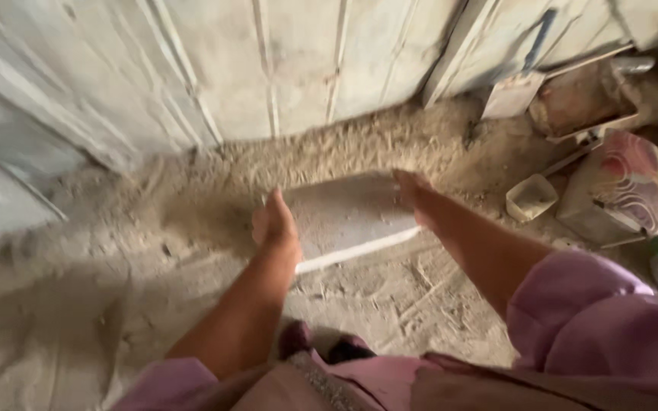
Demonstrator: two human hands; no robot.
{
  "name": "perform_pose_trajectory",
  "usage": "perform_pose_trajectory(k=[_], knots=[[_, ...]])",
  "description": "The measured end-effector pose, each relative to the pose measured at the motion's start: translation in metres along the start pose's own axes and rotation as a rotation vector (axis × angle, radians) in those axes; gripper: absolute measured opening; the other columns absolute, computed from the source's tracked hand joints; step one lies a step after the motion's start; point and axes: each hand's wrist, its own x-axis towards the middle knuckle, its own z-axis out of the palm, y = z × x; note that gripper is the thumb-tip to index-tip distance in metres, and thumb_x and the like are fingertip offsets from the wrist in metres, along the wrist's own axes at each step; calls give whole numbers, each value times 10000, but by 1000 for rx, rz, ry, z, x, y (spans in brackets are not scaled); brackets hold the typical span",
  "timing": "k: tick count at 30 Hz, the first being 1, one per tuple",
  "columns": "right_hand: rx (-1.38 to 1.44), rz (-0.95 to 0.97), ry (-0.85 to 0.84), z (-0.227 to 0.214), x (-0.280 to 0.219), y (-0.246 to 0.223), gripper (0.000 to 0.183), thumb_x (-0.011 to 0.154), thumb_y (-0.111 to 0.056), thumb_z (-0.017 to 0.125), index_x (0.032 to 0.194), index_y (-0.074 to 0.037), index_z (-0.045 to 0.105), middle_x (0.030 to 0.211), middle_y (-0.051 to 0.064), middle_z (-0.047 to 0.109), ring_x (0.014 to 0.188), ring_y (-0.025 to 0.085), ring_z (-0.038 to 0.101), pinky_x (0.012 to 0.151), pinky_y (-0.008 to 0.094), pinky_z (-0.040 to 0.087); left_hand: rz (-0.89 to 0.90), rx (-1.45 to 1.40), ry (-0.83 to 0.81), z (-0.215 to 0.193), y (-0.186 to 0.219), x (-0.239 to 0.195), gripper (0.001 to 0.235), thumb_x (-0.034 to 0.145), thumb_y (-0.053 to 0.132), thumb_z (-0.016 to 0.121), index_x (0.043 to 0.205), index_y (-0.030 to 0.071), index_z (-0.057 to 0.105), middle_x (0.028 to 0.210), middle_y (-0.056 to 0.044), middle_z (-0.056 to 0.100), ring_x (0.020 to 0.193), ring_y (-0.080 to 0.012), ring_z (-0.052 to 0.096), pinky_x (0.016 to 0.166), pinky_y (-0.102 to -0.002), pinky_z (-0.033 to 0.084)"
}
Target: The person repeatedly picks up rectangular concrete blocks from a stack, carries them to a sandy floor area, places them down, and returns to the stack to repeat the process. The person handles the blocks by hand without using tools.
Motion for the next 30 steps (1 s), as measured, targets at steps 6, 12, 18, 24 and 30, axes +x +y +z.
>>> perform_pose_trajectory(k=[6, 12, 18, 24, 30], knots=[[-16, -61, -81, 17, 59, 21, 544, 1044, -486, 437, 1428, -114, 539, 1492, 207, 500, 1328, 384, 496, 1141, 536, 371, -40, -123, -10, 23, -39, 43, 750, 938, 511, 532, 1468, -17, 475, 1566, -216, 440, 1386, -389, 490, 1131, -501, 409], [71, -88, -103, 45, 134, 45, 381, 1011, -414, 525, 1195, -89, 603, 1274, 138, 631, 1173, 307, 571, 992, 469, 452, -102, -256, -46, 40, -80, 107, 710, 928, 456, 514, 1470, -2, 495, 1566, -191, 457, 1374, -372, 494, 1109, -544, 396], [103, -24, 67, 81, 204, 81, 240, 963, -331, 629, 979, -93, 605, 875, 76, 534, 753, 207, 494, 670, 425, 418, -25, -268, -80, 62, -122, 198, 713, 910, 477, 546, 1452, 13, 526, 1531, -185, 512, 1356, -353, 527, 1114, -498, 420], [269, -48, 0, 108, 240, 117, 238, 966, -353, 606, 1005, -121, 643, 853, 14, 605, 682, 143, 449, 629, 341, 400, -43, -220, -91, 77, -143, 260, 737, 895, 482, 550, 1479, 37, 486, 1553, -163, 468, 1384, -355, 481, 1117, -519, 388], [208, 18, 71, 123, 235, 117, 251, 969, -347, 612, 1056, -112, 621, 916, 50, 528, 802, 176, 481, 708, 379, 433, -110, -257, -34, 80, -159, 272, 739, 888, 488, 562, 1475, 44, 500, 1541, -166, 488, 1363, -363, 519, 1118, -498, 418]])
